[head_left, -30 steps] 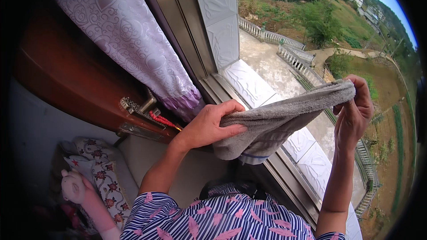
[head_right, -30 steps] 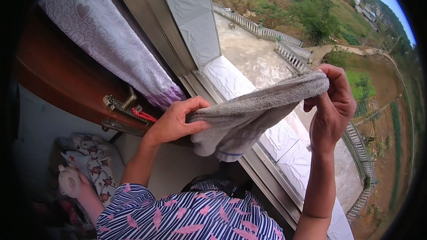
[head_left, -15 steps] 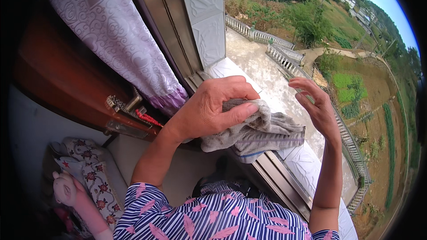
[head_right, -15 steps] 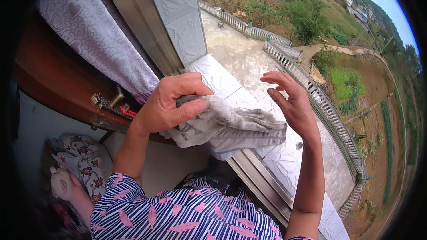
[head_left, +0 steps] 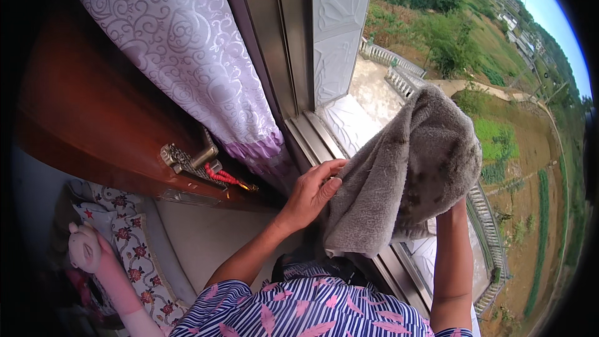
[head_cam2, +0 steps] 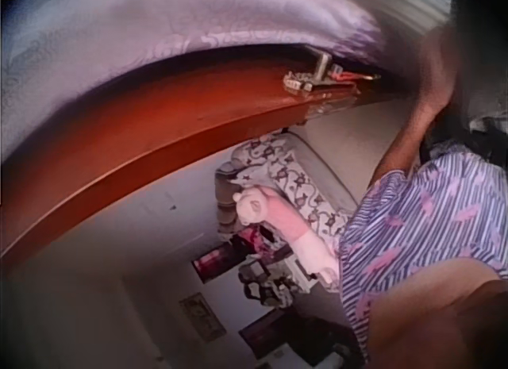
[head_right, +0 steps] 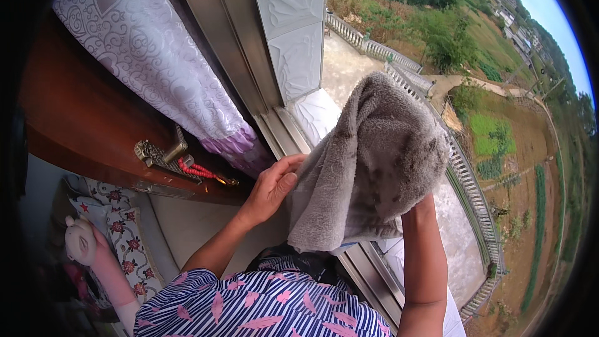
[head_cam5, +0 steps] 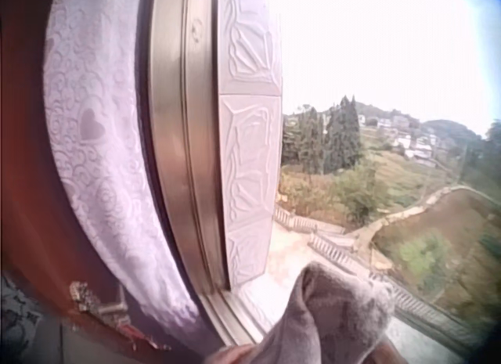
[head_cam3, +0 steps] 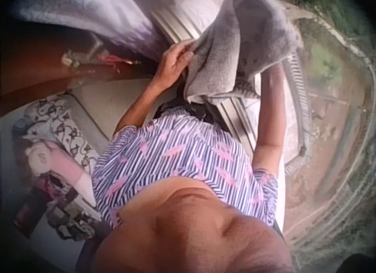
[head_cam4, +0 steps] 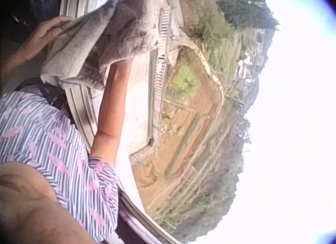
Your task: The person wipes the metal window frame and sill with a gray cloth, repeatedly folding and repositioning the cloth to clean different sections. They then use a blue toothbrush to scrub the narrow crevices of the frame before wiping again with the cloth.
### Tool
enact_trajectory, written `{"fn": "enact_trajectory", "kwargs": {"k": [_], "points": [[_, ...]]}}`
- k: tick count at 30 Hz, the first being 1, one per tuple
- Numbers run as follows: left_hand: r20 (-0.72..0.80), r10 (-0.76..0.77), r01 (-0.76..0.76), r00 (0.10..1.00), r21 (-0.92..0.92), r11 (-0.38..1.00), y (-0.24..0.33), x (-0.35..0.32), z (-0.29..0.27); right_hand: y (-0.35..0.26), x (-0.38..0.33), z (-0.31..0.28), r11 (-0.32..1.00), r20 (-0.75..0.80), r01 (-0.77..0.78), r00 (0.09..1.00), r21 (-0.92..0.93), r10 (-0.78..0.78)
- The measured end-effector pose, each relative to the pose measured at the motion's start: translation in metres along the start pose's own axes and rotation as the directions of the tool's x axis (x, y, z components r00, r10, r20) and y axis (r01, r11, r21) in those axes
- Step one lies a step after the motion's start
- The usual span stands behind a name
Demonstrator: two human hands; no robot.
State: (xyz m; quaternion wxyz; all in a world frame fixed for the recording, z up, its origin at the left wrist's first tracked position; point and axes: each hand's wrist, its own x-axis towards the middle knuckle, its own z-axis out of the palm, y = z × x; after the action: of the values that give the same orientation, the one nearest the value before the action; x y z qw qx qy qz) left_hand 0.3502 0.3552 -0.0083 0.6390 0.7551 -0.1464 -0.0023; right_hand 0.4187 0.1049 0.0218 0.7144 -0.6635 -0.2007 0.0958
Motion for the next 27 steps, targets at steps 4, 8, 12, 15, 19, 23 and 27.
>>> {"fn": "enact_trajectory", "kwargs": {"k": [4, 8, 12, 15, 19, 23, 27], "points": [[-0.09, -0.1, 0.09, 0.991, -0.1, 0.991, 0.019, -0.038, 0.03, 0.022, 0.072, 0.038, 0.579, 0.067, 0.052, 0.998, -0.813, 0.004], [-0.017, -0.306, 0.251, 0.952, -0.53, 0.81, 0.007, -0.05, 0.021, 0.062, 0.117, 0.099, 0.271, 0.25, 0.262, 0.965, -0.926, -0.079], [0.026, -0.373, 0.314, 0.928, -0.594, 0.74, 0.0, -0.047, -0.006, 0.069, 0.119, 0.112, 0.321, 0.191, 0.275, 0.944, -0.906, -0.268], [0.063, -0.39, 0.354, 0.919, -0.572, 0.74, -0.007, -0.046, -0.01, 0.042, 0.138, 0.123, 0.229, 0.14, 0.067, 0.937, -0.971, 0.32], [0.107, -0.358, 0.357, 0.927, -0.536, 0.765, -0.017, -0.047, -0.007, 0.074, 0.126, 0.11, 0.4, 0.148, 0.104, 0.986, -0.911, 0.082], [0.188, -0.289, 0.343, 0.939, -0.44, 0.83, 0.001, -0.048, -0.012, 0.081, 0.115, 0.095, 0.272, 0.283, 0.247, 0.954, -0.93, 0.102], [0.282, -0.256, 0.373, 0.925, -0.54, 0.754, 0.02, -0.034, -0.023, 0.02, 0.112, 0.095, 0.256, 0.332, 0.26, 0.894, -0.931, 0.302]]}}
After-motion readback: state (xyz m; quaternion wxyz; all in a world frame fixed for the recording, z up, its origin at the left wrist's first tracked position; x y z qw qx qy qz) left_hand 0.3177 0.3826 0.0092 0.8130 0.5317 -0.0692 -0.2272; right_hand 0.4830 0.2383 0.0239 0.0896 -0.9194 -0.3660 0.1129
